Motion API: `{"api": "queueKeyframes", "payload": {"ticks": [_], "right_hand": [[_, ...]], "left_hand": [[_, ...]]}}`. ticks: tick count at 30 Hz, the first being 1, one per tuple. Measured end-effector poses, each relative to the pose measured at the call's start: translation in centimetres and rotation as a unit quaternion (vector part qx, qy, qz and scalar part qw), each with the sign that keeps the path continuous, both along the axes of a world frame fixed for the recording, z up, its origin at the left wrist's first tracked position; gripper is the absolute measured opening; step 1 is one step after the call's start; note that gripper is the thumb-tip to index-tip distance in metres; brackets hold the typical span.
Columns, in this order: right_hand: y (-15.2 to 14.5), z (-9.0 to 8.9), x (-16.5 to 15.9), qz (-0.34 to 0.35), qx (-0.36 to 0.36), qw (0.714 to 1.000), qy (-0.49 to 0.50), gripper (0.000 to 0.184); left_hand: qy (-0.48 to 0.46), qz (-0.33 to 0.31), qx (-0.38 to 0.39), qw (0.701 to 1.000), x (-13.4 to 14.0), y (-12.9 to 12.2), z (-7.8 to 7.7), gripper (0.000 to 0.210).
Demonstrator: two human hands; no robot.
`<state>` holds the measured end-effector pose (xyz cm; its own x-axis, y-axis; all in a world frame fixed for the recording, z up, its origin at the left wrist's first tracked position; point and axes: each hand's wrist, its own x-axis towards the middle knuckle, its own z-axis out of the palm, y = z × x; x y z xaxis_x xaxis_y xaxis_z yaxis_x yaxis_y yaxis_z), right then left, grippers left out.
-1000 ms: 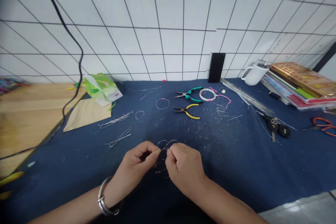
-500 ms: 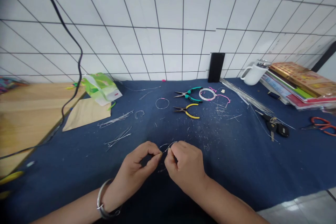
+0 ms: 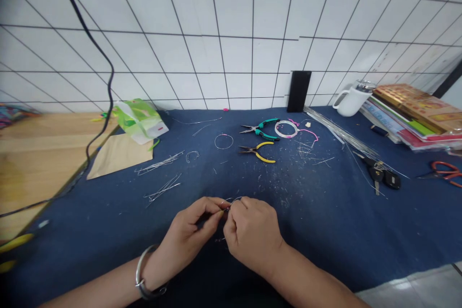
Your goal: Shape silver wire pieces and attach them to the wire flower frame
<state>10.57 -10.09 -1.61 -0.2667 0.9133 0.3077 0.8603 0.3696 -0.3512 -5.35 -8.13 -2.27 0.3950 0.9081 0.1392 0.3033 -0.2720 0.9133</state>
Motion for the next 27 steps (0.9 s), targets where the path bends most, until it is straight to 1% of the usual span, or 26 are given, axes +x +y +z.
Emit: {"api": "queueKeyframes", "payload": {"ticks": [5, 10, 15, 22, 27], "right_hand": [[-0.1, 0.21, 0.22, -0.005, -0.016, 1.0, 0.011, 0.016], [0.01, 0.27, 0.41, -0.015, -0.039, 0.997, 0.066, 0.02], [0.15, 0.22, 0.3, -0.022, -0.025, 0.995, 0.09, 0.023], [0.02, 0.18, 0.14, -0.03, 0.013, 0.999, 0.044, 0.021], [-0.13, 0.04, 0.11, -0.031, 0.018, 0.999, 0.012, 0.018]], "left_hand": [[0.003, 0.001, -0.022, 1.0, -0.01, 0.13, 0.28, 0.01], [-0.012, 0.005, -0.043, 0.999, 0.03, 0.1, 0.57, 0.012], [-0.002, 0.004, -0.001, 1.0, 0.01, -0.16, 0.45, 0.01], [0.019, 0.013, 0.085, 0.996, -0.05, -0.6, 0.33, 0.009], [0.028, 0.002, 0.115, 0.993, 0.0, -0.61, -0.07, 0.01]]}}
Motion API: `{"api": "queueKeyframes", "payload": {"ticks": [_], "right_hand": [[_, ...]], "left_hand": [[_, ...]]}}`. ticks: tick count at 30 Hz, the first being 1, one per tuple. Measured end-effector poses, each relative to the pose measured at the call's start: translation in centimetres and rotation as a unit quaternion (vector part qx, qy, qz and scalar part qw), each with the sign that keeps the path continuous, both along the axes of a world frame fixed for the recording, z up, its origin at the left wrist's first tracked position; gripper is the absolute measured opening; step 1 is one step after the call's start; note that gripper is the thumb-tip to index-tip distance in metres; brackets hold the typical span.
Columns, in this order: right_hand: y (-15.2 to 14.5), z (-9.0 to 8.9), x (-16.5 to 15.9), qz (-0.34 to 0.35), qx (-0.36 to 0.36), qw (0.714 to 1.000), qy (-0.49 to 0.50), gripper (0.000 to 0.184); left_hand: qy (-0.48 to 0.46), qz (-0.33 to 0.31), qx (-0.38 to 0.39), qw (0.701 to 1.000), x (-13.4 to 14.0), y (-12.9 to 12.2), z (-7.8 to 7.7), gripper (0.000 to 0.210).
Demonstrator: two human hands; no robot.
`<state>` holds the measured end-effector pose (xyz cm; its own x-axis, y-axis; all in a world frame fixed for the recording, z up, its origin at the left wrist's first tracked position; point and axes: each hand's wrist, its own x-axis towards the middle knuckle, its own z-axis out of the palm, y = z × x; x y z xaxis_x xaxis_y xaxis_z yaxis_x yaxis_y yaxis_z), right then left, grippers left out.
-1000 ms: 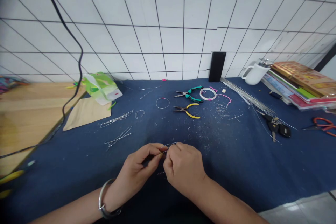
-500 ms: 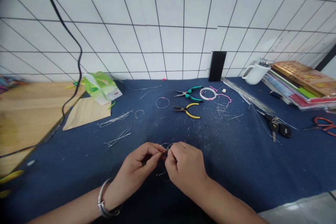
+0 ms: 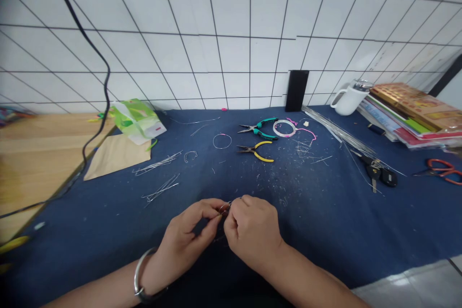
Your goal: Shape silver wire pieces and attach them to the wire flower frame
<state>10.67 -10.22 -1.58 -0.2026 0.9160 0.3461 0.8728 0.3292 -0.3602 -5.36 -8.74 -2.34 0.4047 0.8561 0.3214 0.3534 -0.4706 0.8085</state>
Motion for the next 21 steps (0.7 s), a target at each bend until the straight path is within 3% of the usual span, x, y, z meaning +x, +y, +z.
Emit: {"api": "queueKeyframes", "payload": {"ticks": [6, 15, 21], "right_hand": [[0.0, -0.1, -0.1, 0.013, -0.012, 1.0, -0.015, 0.016], [-0.1, 0.3, 0.0, 0.029, -0.024, 0.999, -0.009, 0.018], [-0.2, 0.5, 0.2, 0.039, -0.028, 0.999, -0.004, 0.017]], "left_hand": [[0.005, 0.009, -0.019, 1.0, 0.2, 0.1, -0.2, 0.01], [-0.03, 0.02, -0.152, 0.988, 0.1, 0.7, 0.6, 0.011], [-0.109, 0.009, -0.261, 0.959, 0.1, 1.2, 0.5, 0.012]]}}
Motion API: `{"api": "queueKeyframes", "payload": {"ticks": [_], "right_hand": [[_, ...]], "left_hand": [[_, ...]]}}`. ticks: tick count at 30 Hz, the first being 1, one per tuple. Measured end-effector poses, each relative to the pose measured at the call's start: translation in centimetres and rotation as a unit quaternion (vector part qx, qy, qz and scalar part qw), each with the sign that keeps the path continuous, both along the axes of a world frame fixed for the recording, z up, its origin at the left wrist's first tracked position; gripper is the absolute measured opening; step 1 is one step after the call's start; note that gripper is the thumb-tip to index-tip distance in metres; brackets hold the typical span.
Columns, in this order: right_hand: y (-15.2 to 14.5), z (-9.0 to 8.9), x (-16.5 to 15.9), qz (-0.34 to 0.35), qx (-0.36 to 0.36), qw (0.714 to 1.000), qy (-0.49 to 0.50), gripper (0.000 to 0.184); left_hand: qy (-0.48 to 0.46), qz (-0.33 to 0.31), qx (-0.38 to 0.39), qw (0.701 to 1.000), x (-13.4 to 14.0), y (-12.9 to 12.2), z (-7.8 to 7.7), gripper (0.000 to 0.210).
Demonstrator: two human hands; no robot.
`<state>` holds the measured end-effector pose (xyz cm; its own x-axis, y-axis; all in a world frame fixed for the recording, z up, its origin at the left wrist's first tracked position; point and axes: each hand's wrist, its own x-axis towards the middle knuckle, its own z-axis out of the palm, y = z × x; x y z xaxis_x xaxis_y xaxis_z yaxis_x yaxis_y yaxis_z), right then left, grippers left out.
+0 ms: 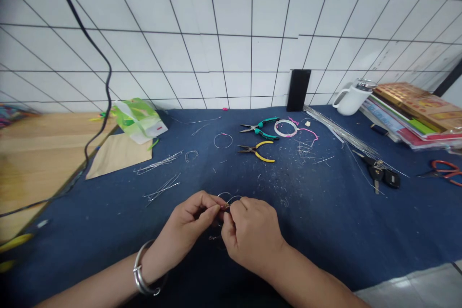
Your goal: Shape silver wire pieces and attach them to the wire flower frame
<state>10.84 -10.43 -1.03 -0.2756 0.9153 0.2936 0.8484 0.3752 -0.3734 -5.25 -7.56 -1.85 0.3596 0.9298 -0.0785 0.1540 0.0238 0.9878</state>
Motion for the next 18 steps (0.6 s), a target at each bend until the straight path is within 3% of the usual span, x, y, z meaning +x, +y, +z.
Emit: {"api": "queueKeyframes", "payload": {"ticks": [8, 18], "right_hand": [[0.23, -0.03, -0.09, -0.013, -0.029, 0.999, 0.043, 0.024], [0.23, -0.35, 0.03, -0.038, -0.036, 0.997, 0.06, 0.024]], "left_hand": [[-0.075, 0.002, -0.067, 0.995, -0.03, 0.07, -0.06, 0.013], [-0.018, -0.007, 0.018, 1.0, -0.02, -0.34, 0.16, 0.012]]}}
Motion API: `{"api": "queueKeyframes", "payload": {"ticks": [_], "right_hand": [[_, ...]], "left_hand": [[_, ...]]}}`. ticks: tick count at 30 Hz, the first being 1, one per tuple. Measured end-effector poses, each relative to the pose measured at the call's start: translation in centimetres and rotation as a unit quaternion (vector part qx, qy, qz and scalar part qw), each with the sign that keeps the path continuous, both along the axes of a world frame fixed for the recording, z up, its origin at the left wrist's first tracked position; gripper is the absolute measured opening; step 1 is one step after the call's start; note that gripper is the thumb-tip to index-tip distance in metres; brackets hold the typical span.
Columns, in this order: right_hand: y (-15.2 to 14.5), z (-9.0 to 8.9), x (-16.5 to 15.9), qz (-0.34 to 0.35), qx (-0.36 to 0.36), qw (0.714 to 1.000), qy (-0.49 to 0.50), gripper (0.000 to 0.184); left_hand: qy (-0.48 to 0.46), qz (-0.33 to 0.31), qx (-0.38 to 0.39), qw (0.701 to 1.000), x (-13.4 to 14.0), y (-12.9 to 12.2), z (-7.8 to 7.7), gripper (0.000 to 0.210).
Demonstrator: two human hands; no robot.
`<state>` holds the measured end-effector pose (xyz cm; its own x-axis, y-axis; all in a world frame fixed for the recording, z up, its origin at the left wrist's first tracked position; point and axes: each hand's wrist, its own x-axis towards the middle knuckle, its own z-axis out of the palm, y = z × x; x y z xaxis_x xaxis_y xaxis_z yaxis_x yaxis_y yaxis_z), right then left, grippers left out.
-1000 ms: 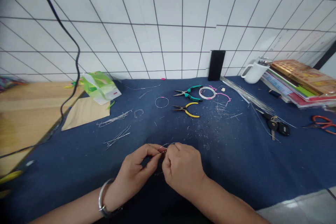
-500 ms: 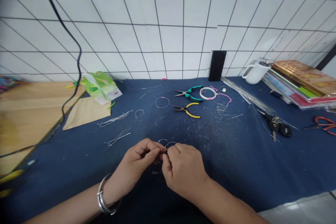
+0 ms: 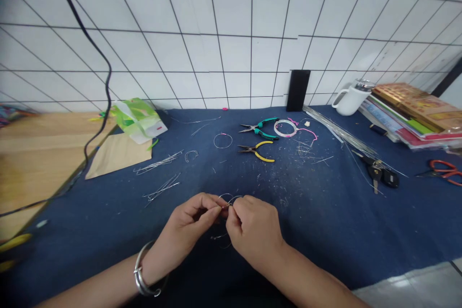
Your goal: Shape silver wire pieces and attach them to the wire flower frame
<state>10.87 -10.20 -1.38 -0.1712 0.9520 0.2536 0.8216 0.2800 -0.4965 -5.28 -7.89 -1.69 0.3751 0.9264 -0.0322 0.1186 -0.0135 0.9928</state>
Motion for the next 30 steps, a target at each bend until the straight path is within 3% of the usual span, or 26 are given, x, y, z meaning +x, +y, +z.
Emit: {"api": "queueKeyframes", "payload": {"ticks": [9, 13, 21, 30], "right_hand": [[-0.1, -0.3, 0.0, -0.01, 0.001, 0.998, -0.058, 0.019], [-0.1, -0.3, -0.1, -0.017, -0.012, 0.998, -0.064, 0.018], [0.2, 0.3, -0.1, -0.011, -0.097, 0.993, 0.073, 0.024], [0.1, 1.2, -0.2, -0.03, -0.087, 0.978, 0.186, 0.029]], "left_hand": [[0.093, 0.005, 0.214, 0.972, 0.0, -0.6, -0.6, 0.009], [0.108, -0.01, 0.262, 0.959, 0.0, -0.6, -0.9, 0.012], [0.103, 0.023, 0.186, 0.977, -0.2, -0.5, -0.4, 0.007], [0.018, 0.016, 0.045, 0.999, -0.1, -0.1, -0.3, 0.01]]}}
